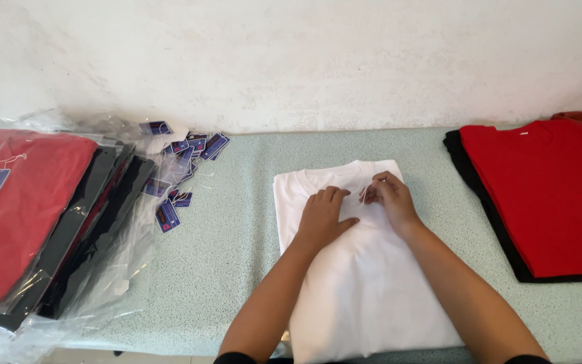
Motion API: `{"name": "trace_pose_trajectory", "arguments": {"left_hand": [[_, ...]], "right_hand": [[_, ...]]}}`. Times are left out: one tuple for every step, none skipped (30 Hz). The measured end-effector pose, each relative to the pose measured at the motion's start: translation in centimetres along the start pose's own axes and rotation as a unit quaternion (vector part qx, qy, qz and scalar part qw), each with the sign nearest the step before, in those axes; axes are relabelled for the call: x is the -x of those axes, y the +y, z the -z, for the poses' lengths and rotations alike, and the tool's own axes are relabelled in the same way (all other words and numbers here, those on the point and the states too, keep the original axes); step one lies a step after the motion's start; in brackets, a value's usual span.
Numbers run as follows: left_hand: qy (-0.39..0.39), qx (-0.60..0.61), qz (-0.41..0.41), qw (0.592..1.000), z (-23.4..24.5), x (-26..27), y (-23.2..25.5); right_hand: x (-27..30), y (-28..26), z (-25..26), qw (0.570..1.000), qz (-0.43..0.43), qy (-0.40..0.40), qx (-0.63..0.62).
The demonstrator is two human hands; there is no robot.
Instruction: Folding a white t-shirt and placing it into a clear plastic bag for packaging.
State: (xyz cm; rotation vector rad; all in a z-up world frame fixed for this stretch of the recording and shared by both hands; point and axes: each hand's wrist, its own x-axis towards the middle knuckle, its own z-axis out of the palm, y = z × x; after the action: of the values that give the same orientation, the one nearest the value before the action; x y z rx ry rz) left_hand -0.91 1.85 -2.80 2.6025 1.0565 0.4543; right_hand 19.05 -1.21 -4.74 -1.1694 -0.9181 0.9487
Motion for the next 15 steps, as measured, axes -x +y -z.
{"name": "trace_pose_trajectory", "arguments": {"left_hand": [[-0.003,-0.001,0.001,1.000,0.3,0.0,0.0],[-0.014,-0.014,0.003,1.000,0.5,0.1,0.1],[-0.026,-0.026,0.004,0.999,0.7,0.1,0.2],[-0.029,-0.026,0.004,0.999,1.2,0.5,0.5],[-0.040,-0.033,-0.002,0.999,1.7,0.6,0.8],[-0.050,-0.039,-0.007,0.998,2.2,0.7,1.0],[-0.054,-0.038,-0.007,0.998,1.5,0.4,0.7],[-0.047,-0.047,0.001,0.998,0.7,0.1,0.2],[-0.037,-0.056,0.011,0.998,0.2,-0.3,-0.3],[-0.035,-0.056,0.013,0.998,2.7,0.6,1.5],[-0.045,0.069,0.032,0.996,5.1,1.4,3.3],[-0.054,0.193,0.049,0.978,7.4,2.3,5.1],[-0.055,0.197,0.051,0.978,6.5,2.9,5.8],[-0.070,0.358,0.115,0.924,5.5,3.5,6.5],[-0.081,0.506,0.175,0.841,4.7,4.0,7.1]], "right_hand": [[-0.2,0.1,0.4,1.000,-0.002,0.000,-0.002],[-0.4,0.1,0.7,1.000,0.001,-0.011,-0.024],[-0.4,0.1,1.3,0.999,0.003,-0.020,-0.044],[0.0,-0.5,1.1,0.999,0.001,-0.017,-0.046],[0.1,-1.3,1.1,0.998,0.009,-0.024,-0.056],[0.3,-2.0,1.0,0.997,0.017,-0.030,-0.066],[0.4,-2.2,1.2,0.997,0.014,-0.028,-0.067],[0.4,-2.4,1.2,0.997,0.022,-0.030,-0.074],[0.1,-2.9,1.1,0.996,0.032,-0.037,-0.080],[0.5,-4.2,0.8,0.995,0.031,-0.040,-0.080],[1.0,-5.4,0.7,0.995,0.035,-0.041,-0.080],[1.4,-6.6,0.6,0.995,0.039,-0.042,-0.079],[1.5,-7.3,0.4,0.995,0.036,-0.042,-0.077],[1.5,-8.1,0.3,0.997,0.030,-0.067,-0.029],[1.3,-8.8,0.1,0.995,0.026,-0.092,0.018]]}}
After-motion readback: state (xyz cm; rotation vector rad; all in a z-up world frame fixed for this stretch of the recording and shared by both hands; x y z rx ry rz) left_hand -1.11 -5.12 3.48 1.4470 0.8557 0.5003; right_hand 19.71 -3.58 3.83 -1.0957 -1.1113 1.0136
